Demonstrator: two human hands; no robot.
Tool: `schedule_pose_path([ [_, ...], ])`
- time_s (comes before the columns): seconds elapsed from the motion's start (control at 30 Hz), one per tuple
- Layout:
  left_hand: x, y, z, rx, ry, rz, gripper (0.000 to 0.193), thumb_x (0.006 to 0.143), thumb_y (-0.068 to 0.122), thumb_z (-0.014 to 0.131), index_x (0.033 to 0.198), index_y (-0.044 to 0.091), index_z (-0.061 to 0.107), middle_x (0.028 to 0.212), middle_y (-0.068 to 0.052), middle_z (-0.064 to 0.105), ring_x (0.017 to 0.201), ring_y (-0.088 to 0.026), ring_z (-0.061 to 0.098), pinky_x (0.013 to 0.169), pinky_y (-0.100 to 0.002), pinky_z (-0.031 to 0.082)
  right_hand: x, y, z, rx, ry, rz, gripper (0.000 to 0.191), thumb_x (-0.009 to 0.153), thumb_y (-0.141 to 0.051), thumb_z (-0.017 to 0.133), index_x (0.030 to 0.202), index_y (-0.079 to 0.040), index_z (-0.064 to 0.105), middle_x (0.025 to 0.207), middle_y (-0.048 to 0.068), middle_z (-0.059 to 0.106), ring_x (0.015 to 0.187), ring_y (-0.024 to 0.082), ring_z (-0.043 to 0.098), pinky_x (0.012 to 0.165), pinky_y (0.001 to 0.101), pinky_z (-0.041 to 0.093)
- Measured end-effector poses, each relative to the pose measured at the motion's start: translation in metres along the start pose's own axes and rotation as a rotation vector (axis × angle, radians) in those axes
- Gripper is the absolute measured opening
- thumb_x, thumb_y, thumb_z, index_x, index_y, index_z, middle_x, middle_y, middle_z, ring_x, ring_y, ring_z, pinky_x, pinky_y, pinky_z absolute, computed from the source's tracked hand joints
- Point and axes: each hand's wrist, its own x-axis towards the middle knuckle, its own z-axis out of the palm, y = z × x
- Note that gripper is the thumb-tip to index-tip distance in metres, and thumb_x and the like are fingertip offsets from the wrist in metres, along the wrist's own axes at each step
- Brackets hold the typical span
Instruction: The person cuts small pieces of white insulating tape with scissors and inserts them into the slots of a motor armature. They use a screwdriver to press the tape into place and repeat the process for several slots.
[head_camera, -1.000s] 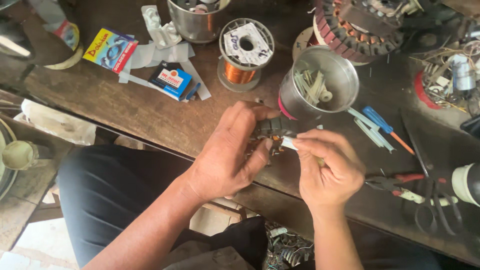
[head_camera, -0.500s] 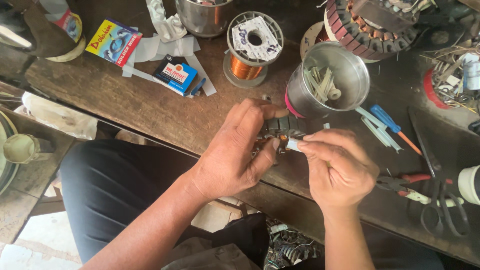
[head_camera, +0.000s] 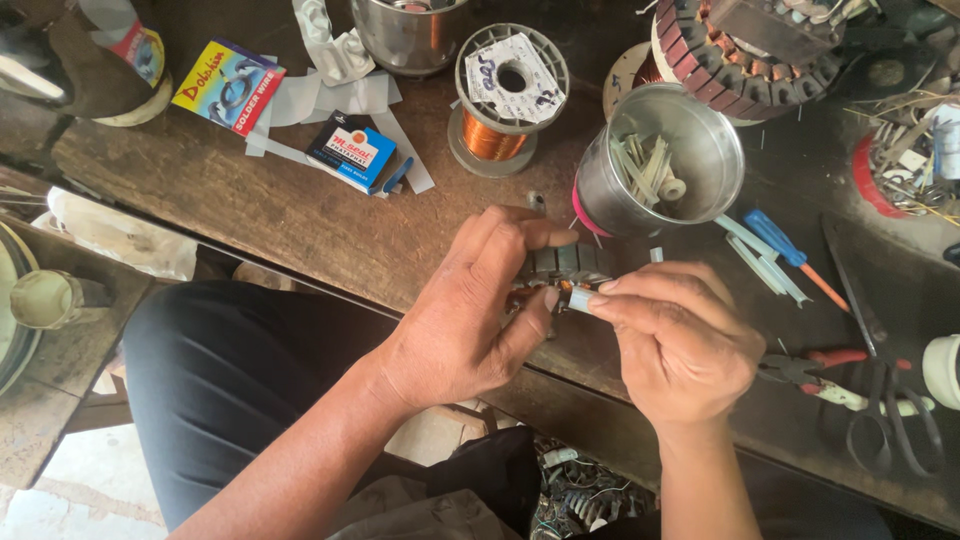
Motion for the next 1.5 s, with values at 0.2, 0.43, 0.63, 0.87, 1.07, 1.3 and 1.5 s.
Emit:
schedule_pose_path([
  [0.2,-0.002,0.001,0.000,-0.003,0.015,0.007,0.052,0.087,0.001,0.069,0.137,0.001,0.053,0.129,-0.018,0.054,0.126,-0.037,0.053,0.108,-0.044,0.046,0.006,-0.012,-0.005,-0.090,-0.049,0.007,0.015,0.085,-0.001,0.082,0.097,-0.008,0.078,0.098,0.005,0.074,0.094,0.023,0.069,0.082,0.0319,0.057],
  [0.43,-0.003,0.005,0.001,-0.010,0.009,-0.005,0.052,0.087,0.000,0.068,0.137,0.001,0.052,0.130,-0.018,0.053,0.125,-0.037,0.053,0.108,-0.043,0.046,0.013,-0.022,-0.008,-0.194,-0.077,-0.042,0.015,0.087,-0.004,0.084,0.099,-0.011,0.079,0.099,0.002,0.075,0.093,0.023,0.068,0.080,0.0310,0.055],
  [0.63,-0.006,0.008,0.002,-0.019,0.019,-0.010,0.050,0.089,-0.001,0.068,0.136,0.001,0.053,0.128,-0.017,0.053,0.123,-0.036,0.054,0.106,-0.042,0.047,0.017,-0.032,-0.010,-0.249,-0.108,-0.058,0.013,0.089,-0.005,0.083,0.100,-0.010,0.078,0.099,0.003,0.076,0.092,0.024,0.068,0.080,0.0317,0.054],
  [0.87,-0.008,0.008,0.004,0.008,0.027,0.010,0.052,0.086,-0.001,0.068,0.136,0.000,0.054,0.125,-0.017,0.053,0.118,-0.036,0.053,0.104,-0.042,0.046,0.019,-0.039,-0.011,-0.262,-0.123,-0.070,0.014,0.087,0.002,0.078,0.100,-0.004,0.075,0.094,0.009,0.072,0.084,0.026,0.070,0.075,0.0346,0.055],
  [1.07,-0.008,0.010,0.005,-0.008,0.053,-0.029,0.049,0.086,0.001,0.067,0.133,0.001,0.055,0.125,-0.016,0.055,0.118,-0.035,0.054,0.103,-0.042,0.046,0.018,-0.033,-0.008,-0.254,-0.113,-0.098,0.014,0.090,0.003,0.079,0.102,-0.004,0.075,0.096,0.009,0.071,0.082,0.024,0.070,0.075,0.0330,0.055],
  [1.3,-0.005,0.006,0.006,-0.028,0.083,-0.051,0.047,0.088,0.003,0.067,0.133,0.004,0.055,0.125,-0.013,0.056,0.118,-0.033,0.055,0.104,-0.041,0.046,0.024,-0.022,-0.005,-0.221,-0.141,-0.174,0.012,0.091,0.002,0.079,0.100,-0.002,0.073,0.097,0.010,0.071,0.084,0.025,0.070,0.075,0.0338,0.056],
  [1.5,-0.003,0.003,0.006,-0.015,0.079,-0.081,0.045,0.090,0.004,0.066,0.134,0.004,0.054,0.122,-0.012,0.056,0.116,-0.032,0.055,0.102,-0.041,0.046,0.029,-0.012,-0.005,-0.207,-0.165,-0.245,0.012,0.090,0.005,0.079,0.098,-0.001,0.072,0.094,0.011,0.070,0.081,0.026,0.070,0.073,0.0351,0.056],
])
